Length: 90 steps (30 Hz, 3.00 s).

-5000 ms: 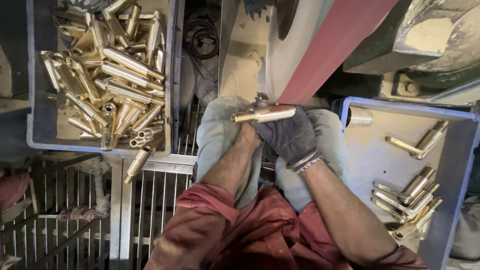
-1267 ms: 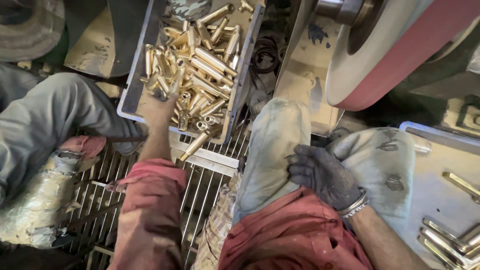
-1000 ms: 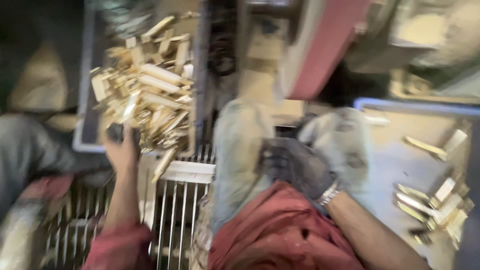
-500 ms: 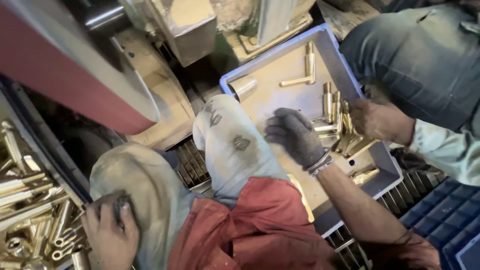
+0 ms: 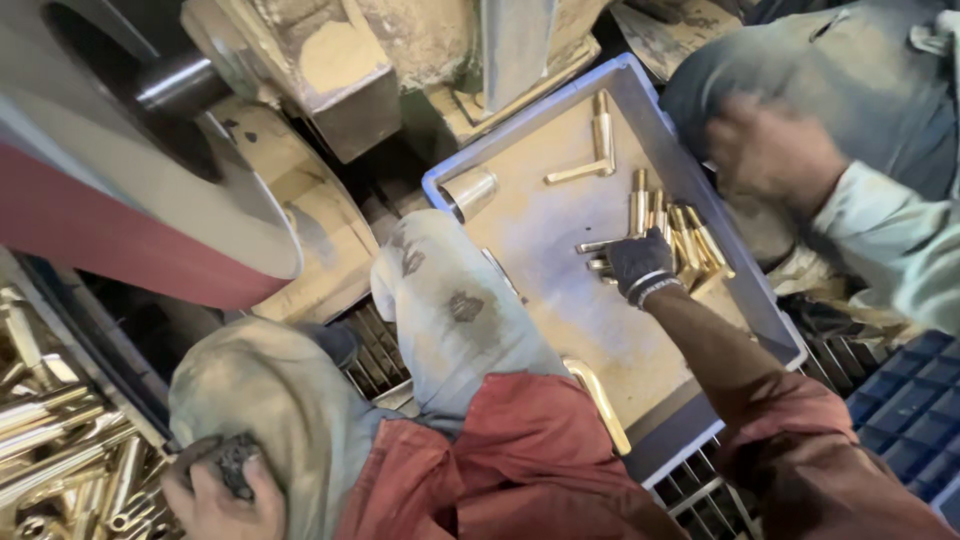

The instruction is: The person uses a belt sander to smooth several L-shaped metal handles, holding them with gloved hands and moving them against the abrasive belt before placing them in a blue tray.

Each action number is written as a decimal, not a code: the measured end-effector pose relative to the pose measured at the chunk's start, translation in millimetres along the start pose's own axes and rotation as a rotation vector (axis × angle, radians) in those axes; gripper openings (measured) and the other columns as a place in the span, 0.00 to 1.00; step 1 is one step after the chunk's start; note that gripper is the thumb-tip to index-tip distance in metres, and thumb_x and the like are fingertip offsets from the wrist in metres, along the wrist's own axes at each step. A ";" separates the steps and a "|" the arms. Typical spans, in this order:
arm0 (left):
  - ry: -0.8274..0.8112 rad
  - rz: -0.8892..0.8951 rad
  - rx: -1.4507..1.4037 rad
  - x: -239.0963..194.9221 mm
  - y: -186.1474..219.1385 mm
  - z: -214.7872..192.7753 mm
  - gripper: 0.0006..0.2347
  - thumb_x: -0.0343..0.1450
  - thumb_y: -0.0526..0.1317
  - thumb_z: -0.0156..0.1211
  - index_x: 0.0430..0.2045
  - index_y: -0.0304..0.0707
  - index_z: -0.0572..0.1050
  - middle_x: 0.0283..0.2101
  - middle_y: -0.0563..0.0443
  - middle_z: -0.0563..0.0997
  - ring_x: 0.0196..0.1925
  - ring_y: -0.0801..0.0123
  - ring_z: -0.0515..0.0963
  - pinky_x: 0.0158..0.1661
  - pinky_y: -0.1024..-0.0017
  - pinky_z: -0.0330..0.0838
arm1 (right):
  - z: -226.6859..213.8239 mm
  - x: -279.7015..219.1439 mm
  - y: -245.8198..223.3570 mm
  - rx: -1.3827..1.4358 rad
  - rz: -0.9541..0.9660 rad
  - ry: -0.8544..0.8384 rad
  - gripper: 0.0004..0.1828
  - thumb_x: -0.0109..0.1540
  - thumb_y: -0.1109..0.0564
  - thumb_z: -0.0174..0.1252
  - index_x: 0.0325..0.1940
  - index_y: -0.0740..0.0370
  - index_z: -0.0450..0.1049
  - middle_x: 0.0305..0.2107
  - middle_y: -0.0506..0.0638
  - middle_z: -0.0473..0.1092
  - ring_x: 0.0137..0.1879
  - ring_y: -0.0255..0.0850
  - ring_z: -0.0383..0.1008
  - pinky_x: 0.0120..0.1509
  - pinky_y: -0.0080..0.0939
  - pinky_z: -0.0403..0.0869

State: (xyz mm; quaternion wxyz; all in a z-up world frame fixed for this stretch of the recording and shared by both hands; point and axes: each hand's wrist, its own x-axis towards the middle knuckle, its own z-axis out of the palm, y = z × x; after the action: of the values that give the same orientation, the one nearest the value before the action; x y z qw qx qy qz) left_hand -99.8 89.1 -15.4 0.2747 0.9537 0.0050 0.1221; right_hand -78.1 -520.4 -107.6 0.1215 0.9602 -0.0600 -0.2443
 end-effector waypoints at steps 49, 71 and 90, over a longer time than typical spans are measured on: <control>-0.569 -0.570 -1.319 72.9 68.4 14.5 0.16 0.74 0.42 0.61 0.55 0.38 0.69 0.33 0.52 0.77 0.28 0.75 0.77 0.24 0.76 0.73 | -256.8 -80.8 -219.4 1.155 -0.814 0.201 0.24 0.62 0.59 0.61 0.63 0.60 0.70 0.54 0.52 0.75 0.58 0.47 0.77 0.60 0.44 0.75; -0.360 -0.648 -1.573 119.7 43.1 104.3 0.12 0.79 0.46 0.49 0.46 0.35 0.69 0.21 0.51 0.72 0.14 0.74 0.67 0.10 0.76 0.56 | -235.6 29.3 -260.4 1.300 -0.623 -0.006 0.21 0.66 0.59 0.60 0.62 0.65 0.68 0.45 0.51 0.73 0.49 0.35 0.75 0.55 0.37 0.76; -0.341 -0.751 -1.547 121.0 36.4 117.9 0.12 0.79 0.47 0.49 0.41 0.37 0.68 0.23 0.50 0.72 0.14 0.73 0.68 0.10 0.76 0.56 | -274.7 44.2 -280.5 1.271 -0.240 -0.404 0.26 0.66 0.37 0.50 0.49 0.62 0.73 0.25 0.48 0.72 0.19 0.39 0.69 0.22 0.41 0.71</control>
State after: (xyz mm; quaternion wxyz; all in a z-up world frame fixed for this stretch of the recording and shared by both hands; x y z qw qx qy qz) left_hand 43.2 5.8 -65.1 0.8635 0.4404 0.1932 -0.1517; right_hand 109.0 -201.8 32.5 -0.5083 0.7805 -0.1067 -0.3480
